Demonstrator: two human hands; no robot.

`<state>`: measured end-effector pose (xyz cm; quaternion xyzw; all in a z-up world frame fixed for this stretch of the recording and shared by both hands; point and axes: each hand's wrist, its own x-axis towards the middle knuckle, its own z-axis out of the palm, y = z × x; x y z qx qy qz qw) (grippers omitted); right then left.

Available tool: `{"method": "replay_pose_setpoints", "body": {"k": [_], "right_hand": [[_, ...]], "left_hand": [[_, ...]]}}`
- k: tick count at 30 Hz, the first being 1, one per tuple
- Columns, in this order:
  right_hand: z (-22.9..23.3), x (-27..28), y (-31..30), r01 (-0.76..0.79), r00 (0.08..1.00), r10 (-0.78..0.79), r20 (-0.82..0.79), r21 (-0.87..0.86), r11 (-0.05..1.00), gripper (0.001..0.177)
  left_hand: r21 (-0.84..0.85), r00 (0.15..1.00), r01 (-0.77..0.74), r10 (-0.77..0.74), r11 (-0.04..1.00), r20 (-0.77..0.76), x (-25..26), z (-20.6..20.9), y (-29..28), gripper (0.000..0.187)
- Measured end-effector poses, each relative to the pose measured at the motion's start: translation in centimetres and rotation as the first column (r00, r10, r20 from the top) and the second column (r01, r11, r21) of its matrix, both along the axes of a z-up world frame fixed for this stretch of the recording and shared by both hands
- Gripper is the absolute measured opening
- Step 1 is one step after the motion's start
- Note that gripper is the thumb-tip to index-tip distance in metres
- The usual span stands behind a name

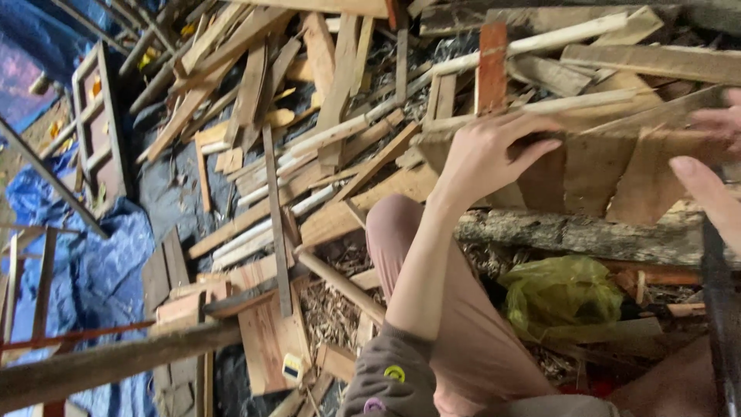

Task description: Assembling a wooden structure by aligning slats and hammering nails into them

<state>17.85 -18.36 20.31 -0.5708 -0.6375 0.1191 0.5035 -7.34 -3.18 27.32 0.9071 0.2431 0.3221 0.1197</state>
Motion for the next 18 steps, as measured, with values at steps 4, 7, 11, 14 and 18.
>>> {"method": "replay_pose_setpoints", "body": {"k": [4,7,11,14,18], "right_hand": [[3.7,-0.5,0.7,0.014,0.978,-0.054,-0.2,-0.198,0.98,0.032],[5.1,-1.1,0.3,0.13,0.958,-0.212,-0.194,-0.364,0.922,0.025],[2.6,-0.5,0.7,0.056,0.927,-0.175,-0.332,-0.339,0.939,0.02],[1.5,-0.6,1.4,0.07,0.92,-0.196,-0.339,-0.35,0.934,0.025],[0.6,-0.7,1.8,0.1,0.924,-0.211,-0.32,-0.329,0.939,0.023]], "left_hand": [[-0.065,0.995,0.001,0.005,0.998,0.103,-0.3,2.1,-1.0,0.03],[-0.05,0.997,-0.046,0.049,0.998,0.055,-0.1,1.1,-0.2,0.037],[-0.006,0.986,-0.157,0.156,0.988,-0.05,-0.5,0.3,0.0,0.054],[-0.045,0.972,-0.222,0.217,0.974,-0.089,-0.3,0.9,-0.3,0.069],[-0.002,0.968,-0.235,0.234,0.972,-0.088,-0.2,0.2,-0.3,0.068]]}}
